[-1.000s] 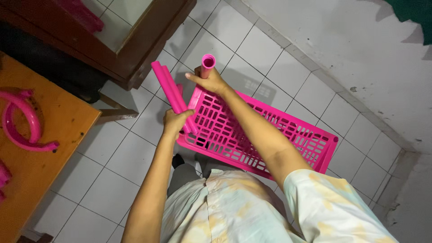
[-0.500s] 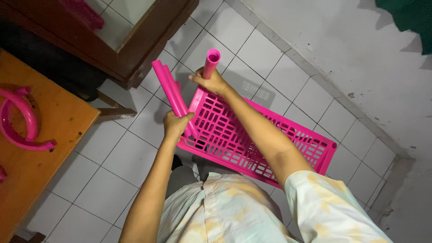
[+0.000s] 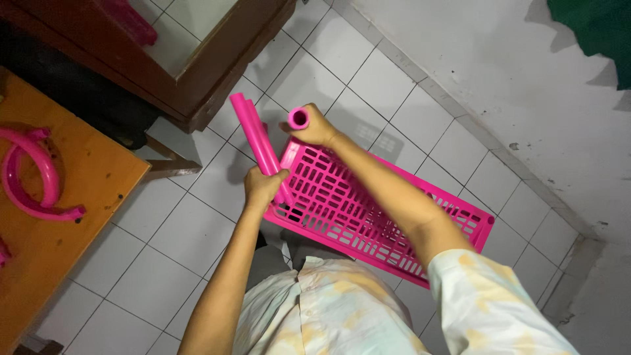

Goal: The person disassembles a pink plastic shelving unit by removing curved handles and vertical poles, then separates the shelf trays. The removed parts are placed on a nearby wooden table while the trays are set aside on the floor.

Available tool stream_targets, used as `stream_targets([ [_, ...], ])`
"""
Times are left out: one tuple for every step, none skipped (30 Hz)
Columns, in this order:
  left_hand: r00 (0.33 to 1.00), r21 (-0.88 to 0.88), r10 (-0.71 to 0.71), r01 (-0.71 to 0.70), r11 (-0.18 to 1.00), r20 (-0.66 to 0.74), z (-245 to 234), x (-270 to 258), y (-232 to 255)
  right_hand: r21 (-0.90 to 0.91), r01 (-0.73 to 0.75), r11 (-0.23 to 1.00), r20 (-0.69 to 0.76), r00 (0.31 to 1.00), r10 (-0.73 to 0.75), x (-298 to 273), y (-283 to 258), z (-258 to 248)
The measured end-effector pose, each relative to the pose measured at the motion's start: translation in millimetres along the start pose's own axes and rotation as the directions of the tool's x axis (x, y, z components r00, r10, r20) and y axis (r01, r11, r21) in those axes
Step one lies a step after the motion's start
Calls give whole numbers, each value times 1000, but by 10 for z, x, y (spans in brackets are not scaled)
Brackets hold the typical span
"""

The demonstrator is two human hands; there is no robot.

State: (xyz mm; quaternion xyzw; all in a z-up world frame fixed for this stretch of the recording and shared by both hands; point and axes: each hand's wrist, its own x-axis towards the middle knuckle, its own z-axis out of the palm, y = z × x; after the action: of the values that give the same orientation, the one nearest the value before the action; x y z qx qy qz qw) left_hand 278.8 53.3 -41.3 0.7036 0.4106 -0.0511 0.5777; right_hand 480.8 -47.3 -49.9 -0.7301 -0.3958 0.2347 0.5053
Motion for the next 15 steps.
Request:
stream_targets([
  [1000,57,-17,17,998,0,18,-8,-3,17,59,998,95,994,-60,-3,-10,-50],
  [1000,48,6,-5,999,-9,25,-18,-16,-9,-7,1000,83,997,7,-13,-25,-66],
  [999,36,30,-29,999,-18,34,-17,-29,-37,-72,997,71,995,75,-23,-47,-66],
  [998,24,53,-52,998,-28,37,-16,-51,-64,-137,988,59,988,141,-36,-77,-37],
  [998,20,57,-57,998,-18,39,3,-70,-22,-60,998,-44,997,59,-39,-111,15],
  [998,16,62,-62,998,-8,35,18,-97,12,24,1000,-148,989,-22,-52,-154,99],
  [998,12,65,-65,998,1,25,18,-136,41,114,993,-249,963,-100,-73,-201,182],
  [998,-64,63,-61,996,21,13,9,-180,222,2,975,-285,957,63,-100,-253,263],
  [997,-142,64,-57,988,38,3,1,-217,398,-99,912,-286,931,226,-134,-311,348],
  [996,-218,67,-53,974,56,-22,-18,-260,561,-187,806,-254,888,383,-199,-374,428],
  [991,-294,101,-71,953,89,-68,-42,-306,572,-223,789,-228,882,414,-272,-441,502],
  [983,-369,139,-86,926,118,-124,-82,-355,581,-258,772,-201,873,443,-354,-512,584],
  [974,-441,178,-99,892,142,-194,-132,-403,590,-293,752,-172,865,471,-429,-582,673],
  [972,-430,187,-109,896,144,-296,-203,-464,568,-306,764,-159,870,467,-515,-652,761],
  [971,-420,195,-119,900,141,-437,-297,-542,544,-319,776,-143,876,460,-601,-724,852],
])
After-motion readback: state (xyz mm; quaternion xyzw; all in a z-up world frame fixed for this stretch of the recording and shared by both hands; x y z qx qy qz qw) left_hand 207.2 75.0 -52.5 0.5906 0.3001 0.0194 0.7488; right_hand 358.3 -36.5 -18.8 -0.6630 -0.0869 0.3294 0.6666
